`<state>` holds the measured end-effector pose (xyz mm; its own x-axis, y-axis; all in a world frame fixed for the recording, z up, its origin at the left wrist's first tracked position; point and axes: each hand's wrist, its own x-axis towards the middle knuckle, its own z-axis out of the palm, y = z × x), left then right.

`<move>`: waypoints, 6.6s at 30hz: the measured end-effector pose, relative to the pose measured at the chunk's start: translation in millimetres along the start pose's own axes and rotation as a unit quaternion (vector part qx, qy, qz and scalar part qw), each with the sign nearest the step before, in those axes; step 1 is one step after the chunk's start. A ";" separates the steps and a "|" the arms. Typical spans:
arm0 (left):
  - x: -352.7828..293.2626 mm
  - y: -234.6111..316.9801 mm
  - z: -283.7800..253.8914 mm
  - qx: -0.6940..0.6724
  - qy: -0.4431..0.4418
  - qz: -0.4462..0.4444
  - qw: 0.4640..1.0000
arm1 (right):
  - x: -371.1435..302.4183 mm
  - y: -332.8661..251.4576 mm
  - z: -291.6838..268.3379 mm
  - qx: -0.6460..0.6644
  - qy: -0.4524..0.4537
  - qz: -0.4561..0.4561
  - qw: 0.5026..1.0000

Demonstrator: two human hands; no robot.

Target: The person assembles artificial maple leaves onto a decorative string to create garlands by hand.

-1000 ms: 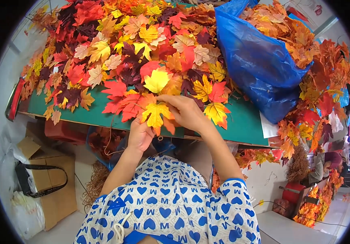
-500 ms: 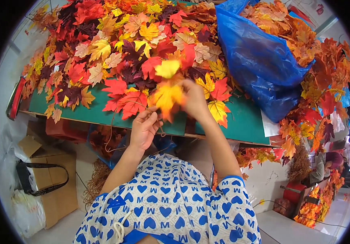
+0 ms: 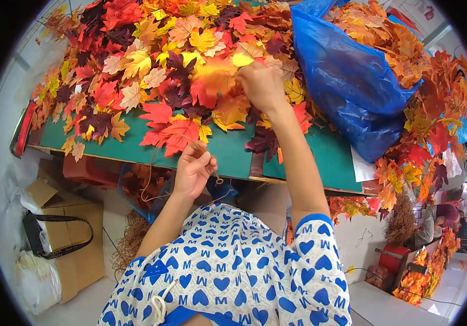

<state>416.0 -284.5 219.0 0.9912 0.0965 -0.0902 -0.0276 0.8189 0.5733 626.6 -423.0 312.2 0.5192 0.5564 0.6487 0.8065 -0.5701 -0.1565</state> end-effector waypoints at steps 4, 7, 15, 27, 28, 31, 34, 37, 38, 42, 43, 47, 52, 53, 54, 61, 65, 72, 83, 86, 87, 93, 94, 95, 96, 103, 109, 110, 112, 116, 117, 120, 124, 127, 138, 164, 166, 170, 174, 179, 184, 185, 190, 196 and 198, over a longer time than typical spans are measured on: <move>-6.0 2.7 -5.1 0.010 -0.031 -0.005 0.999 | 6.0 -31.3 -17.8 0.103 0.132 -0.011 0.986; -10.6 6.6 0.9 -0.008 -0.033 -0.015 0.999 | -1.9 -28.2 -17.2 0.077 0.089 0.013 0.993; -3.3 25.4 23.2 0.066 -0.012 0.089 0.994 | -12.6 -40.0 -12.5 0.454 -0.054 0.216 0.862; 15.1 46.6 16.7 -0.032 -0.108 -0.059 0.992 | -44.1 -52.8 -33.4 0.555 -0.278 0.241 0.746; 15.6 43.7 16.1 0.001 -0.084 -0.059 0.995 | -47.3 -50.0 -30.8 0.568 -0.250 0.292 0.728; 16.4 36.8 19.7 0.058 -0.068 -0.045 0.995 | -49.9 -55.4 -37.4 0.544 -0.196 0.264 0.772; 14.7 34.8 28.0 0.057 -0.077 -0.018 0.995 | -47.6 -73.8 -31.5 0.467 -0.133 0.253 0.837; 11.8 30.2 32.6 0.214 0.022 0.041 0.976 | -56.7 -74.8 -20.4 0.389 -0.096 0.227 0.888; 9.8 29.5 32.4 0.237 0.054 0.085 0.966 | -61.6 -70.1 -15.1 0.352 -0.068 0.199 0.912; 8.2 30.8 23.6 0.212 0.069 0.124 0.967 | -59.9 -70.9 -13.6 0.371 -0.034 0.214 0.903; 9.1 35.2 24.7 0.178 0.055 0.106 0.977 | -58.2 -72.7 -15.2 0.392 -0.043 0.231 0.890; 19.9 27.1 44.8 0.284 0.070 0.211 0.933 | -60.0 -84.9 -26.1 0.274 -0.058 0.102 0.955; 23.1 18.2 44.4 0.277 0.059 0.264 0.922 | -63.8 -95.3 -32.4 0.265 -0.118 0.074 0.954; 23.6 19.8 42.0 0.276 0.056 0.263 0.923 | -64.9 -91.1 -31.6 0.263 -0.117 0.076 0.955; 24.0 23.3 35.7 0.263 0.059 0.235 0.934 | -67.1 -82.9 -26.6 0.263 -0.068 0.085 0.958; 27.7 16.1 40.9 0.337 0.002 0.235 0.912 | -65.7 -90.6 -26.8 0.210 -0.043 0.077 0.974; 27.5 11.9 23.3 0.343 0.003 0.248 0.906 | -69.7 -91.0 -25.8 0.249 -0.070 0.061 0.964; 14.4 32.2 48.1 0.501 -0.024 0.355 0.789 | -77.7 -95.4 -27.9 0.305 -0.095 0.040 0.947; 14.0 33.4 28.7 0.540 0.071 0.442 0.713 | -82.2 -100.2 -25.2 0.313 -0.070 0.169 0.932; 24.1 32.4 10.3 0.424 0.136 0.356 0.821 | -81.5 -79.1 -33.5 0.266 -0.003 0.276 0.924; 30.0 35.7 10.5 0.358 0.149 0.314 0.867 | -84.9 -70.0 -34.1 0.279 0.046 0.314 0.906; 69.2 58.6 19.1 0.225 0.108 0.084 0.965 | -91.9 -40.6 -65.1 0.443 0.284 0.392 0.755; 69.8 62.0 14.1 0.197 0.035 -0.002 0.980 | -88.1 -53.4 -62.3 0.532 0.317 0.410 0.670; 67.2 62.3 14.5 0.197 0.039 -0.001 0.980 | -85.0 -67.2 -57.9 0.612 0.344 0.422 0.574; 61.8 61.9 21.3 0.144 0.050 0.017 0.988 | -83.2 -82.9 -54.2 0.638 0.331 0.424 0.550; 18.5 61.9 22.4 0.169 0.058 0.066 0.982 | -98.1 -122.5 -3.6 0.746 0.159 0.414 0.497; -13.2 48.2 27.7 0.183 0.056 0.088 0.977 | -93.2 -148.2 19.6 0.768 0.095 0.410 0.482; -14.3 47.1 28.0 0.182 0.066 0.104 0.975 | -93.4 -153.3 19.5 0.765 0.104 0.424 0.474; -15.3 47.3 26.8 0.180 0.076 0.119 0.974 | -96.0 -156.6 20.2 0.764 0.101 0.430 0.470; -15.2 45.7 24.1 0.183 0.070 0.107 0.975 | -99.4 -154.2 24.4 0.773 0.095 0.440 0.448; -14.6 44.6 24.0 0.179 0.073 0.112 0.975 | -100.9 -153.3 25.8 0.774 0.092 0.451 0.435; -13.6 44.3 23.9 0.190 0.090 0.104 0.972 | -103.2 -151.0 27.2 0.785 0.088 0.448 0.418; -12.4 43.6 23.4 0.186 0.091 0.104 0.973 | -103.2 -151.9 27.9 0.777 0.089 0.468 0.412; -12.1 42.2 23.3 0.186 0.097 0.099 0.973 | -105.8 -150.1 30.4 0.781 0.089 0.458 0.416; -18.8 37.2 23.1 0.184 0.133 0.128 0.965 | -102.4 -164.8 17.9 0.729 0.073 0.421 0.534; -88.2 37.4 -26.9 0.108 0.124 0.131 0.978 | -166.8 -192.9 28.9 0.578 -0.217 0.226 0.753; -89.9 32.3 -28.7 0.015 0.135 0.081 0.987 | -176.4 -195.3 31.8 0.566 -0.144 0.195 0.788; -89.0 26.5 -48.1 0.055 0.025 0.068 0.996 | -173.1 -180.3 22.2 0.591 -0.209 0.162 0.762; -86.0 23.1 -59.1 0.093 -0.010 0.065 0.993 | -171.8 -168.9 7.0 0.688 -0.263 0.192 0.649; -86.2 25.6 -62.7 0.142 -0.042 0.107 0.983 | -139.1 -149.9 -17.3 0.493 -0.287 0.025 0.821; -82.6 28.7 -62.1 0.447 0.001 0.167 0.879 | -112.0 -125.5 -20.6 0.294 -0.182 -0.004 0.938; -83.6 28.8 -59.3 0.495 0.012 0.172 0.852 | -101.2 -125.0 -20.1 0.262 -0.142 -0.018 0.955; -88.3 16.4 -55.2 0.479 0.004 0.116 0.870 | -38.5 -147.3 2.9 0.069 -0.177 -0.141 0.972; -95.0 6.5 -68.9 0.418 0.013 0.110 0.902 | -42.5 -112.7 33.5 -0.061 -0.272 -0.102 0.955; -99.3 -0.7 -80.6 0.387 0.015 0.101 0.916 | -47.4 -102.1 25.9 -0.087 -0.255 -0.075 0.960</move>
<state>307.2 -249.1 161.9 0.9715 0.2277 0.0663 -0.0994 0.1374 0.9855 527.0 -375.5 278.2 0.5084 0.8382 0.1975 0.8463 -0.5287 0.0650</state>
